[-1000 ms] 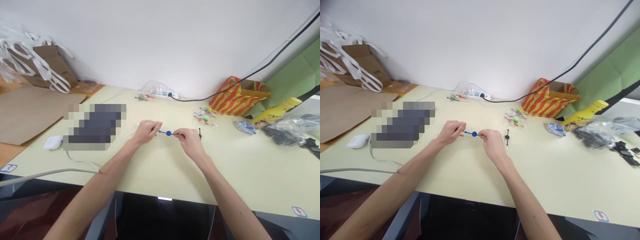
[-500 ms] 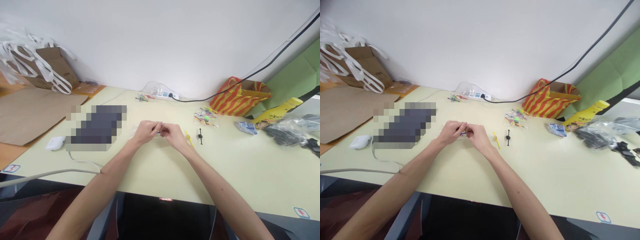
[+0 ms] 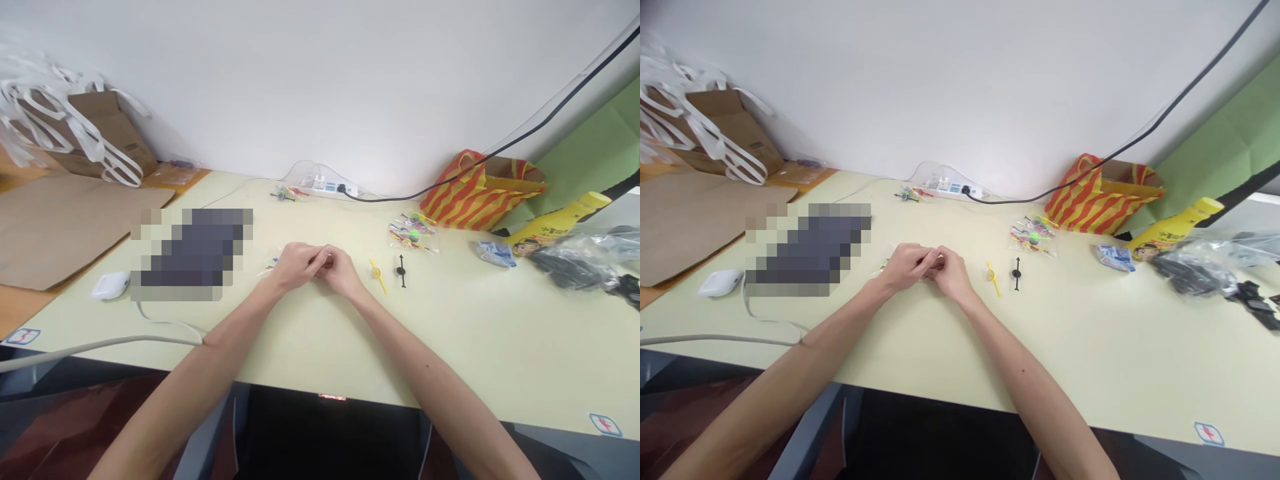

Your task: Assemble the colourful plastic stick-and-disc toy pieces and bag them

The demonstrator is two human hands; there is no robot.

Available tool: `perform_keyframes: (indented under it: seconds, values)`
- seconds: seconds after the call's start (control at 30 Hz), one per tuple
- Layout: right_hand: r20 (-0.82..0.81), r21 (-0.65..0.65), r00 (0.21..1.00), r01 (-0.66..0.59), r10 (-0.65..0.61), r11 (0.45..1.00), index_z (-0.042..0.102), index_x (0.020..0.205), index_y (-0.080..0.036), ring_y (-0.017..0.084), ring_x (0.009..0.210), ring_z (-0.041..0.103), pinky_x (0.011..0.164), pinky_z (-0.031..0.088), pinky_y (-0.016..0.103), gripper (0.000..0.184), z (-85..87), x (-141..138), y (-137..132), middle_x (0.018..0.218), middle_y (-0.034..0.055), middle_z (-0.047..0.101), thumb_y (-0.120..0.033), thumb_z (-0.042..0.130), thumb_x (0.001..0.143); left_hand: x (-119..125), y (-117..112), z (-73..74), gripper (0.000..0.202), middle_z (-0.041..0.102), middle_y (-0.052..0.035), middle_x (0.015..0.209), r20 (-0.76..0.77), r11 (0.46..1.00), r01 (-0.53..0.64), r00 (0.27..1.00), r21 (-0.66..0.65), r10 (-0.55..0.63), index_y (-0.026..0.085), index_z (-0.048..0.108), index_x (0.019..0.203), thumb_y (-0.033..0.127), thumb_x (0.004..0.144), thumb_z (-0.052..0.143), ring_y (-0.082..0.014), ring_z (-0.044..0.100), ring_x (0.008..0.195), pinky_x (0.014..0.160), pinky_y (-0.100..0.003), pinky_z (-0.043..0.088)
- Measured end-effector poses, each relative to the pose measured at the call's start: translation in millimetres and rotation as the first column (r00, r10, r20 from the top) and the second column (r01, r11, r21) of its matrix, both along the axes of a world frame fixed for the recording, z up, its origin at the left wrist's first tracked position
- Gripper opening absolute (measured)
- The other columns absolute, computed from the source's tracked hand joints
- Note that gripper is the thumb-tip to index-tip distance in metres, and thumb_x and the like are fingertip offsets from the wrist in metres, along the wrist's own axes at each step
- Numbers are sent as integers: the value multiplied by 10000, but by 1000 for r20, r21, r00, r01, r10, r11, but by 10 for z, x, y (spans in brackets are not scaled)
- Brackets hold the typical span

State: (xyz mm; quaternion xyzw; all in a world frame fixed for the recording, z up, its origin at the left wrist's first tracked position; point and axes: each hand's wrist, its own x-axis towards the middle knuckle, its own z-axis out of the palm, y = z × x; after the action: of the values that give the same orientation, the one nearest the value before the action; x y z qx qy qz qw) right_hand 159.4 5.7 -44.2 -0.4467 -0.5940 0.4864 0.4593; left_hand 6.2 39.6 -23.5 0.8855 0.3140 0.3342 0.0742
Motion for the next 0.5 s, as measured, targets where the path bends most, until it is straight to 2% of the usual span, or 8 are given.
perform_keyframes:
  seconds: [0.2, 0.33, 0.5]
  values:
    - [339, 140, 927, 121, -163, 983, 456, 719, -221, 139, 642, 497, 552, 362, 231, 114, 11, -120, 37, 642, -40, 574, -219, 567, 696, 10, 0, -41, 489, 529, -4, 511, 2, 1000, 0, 1000, 15, 0, 187, 480, 574, 334, 1036, 414, -129, 441, 481, 553, -300, 291]
    - [368, 164, 911, 134, -187, 977, 449, 704, -224, 128, 596, 450, 517, 307, 240, 113, -8, -170, 81, 617, -46, 552, -210, 560, 687, 0, 8, -33, 505, 502, 5, 495, 27, 1000, -5, 1000, -27, 6, 184, 457, 557, 344, 1034, 411, -116, 423, 461, 539, -292, 292]
    - [304, 166, 939, 112, -159, 980, 570, 745, -204, 148, 630, 563, 553, 384, 240, 59, 20, -114, 47, 670, -27, 633, -170, 564, 697, -21, 25, -14, 482, 507, 11, 504, 45, 999, -4, 999, -46, 6, 178, 498, 581, 331, 1029, 409, -110, 438, 471, 545, -281, 297]
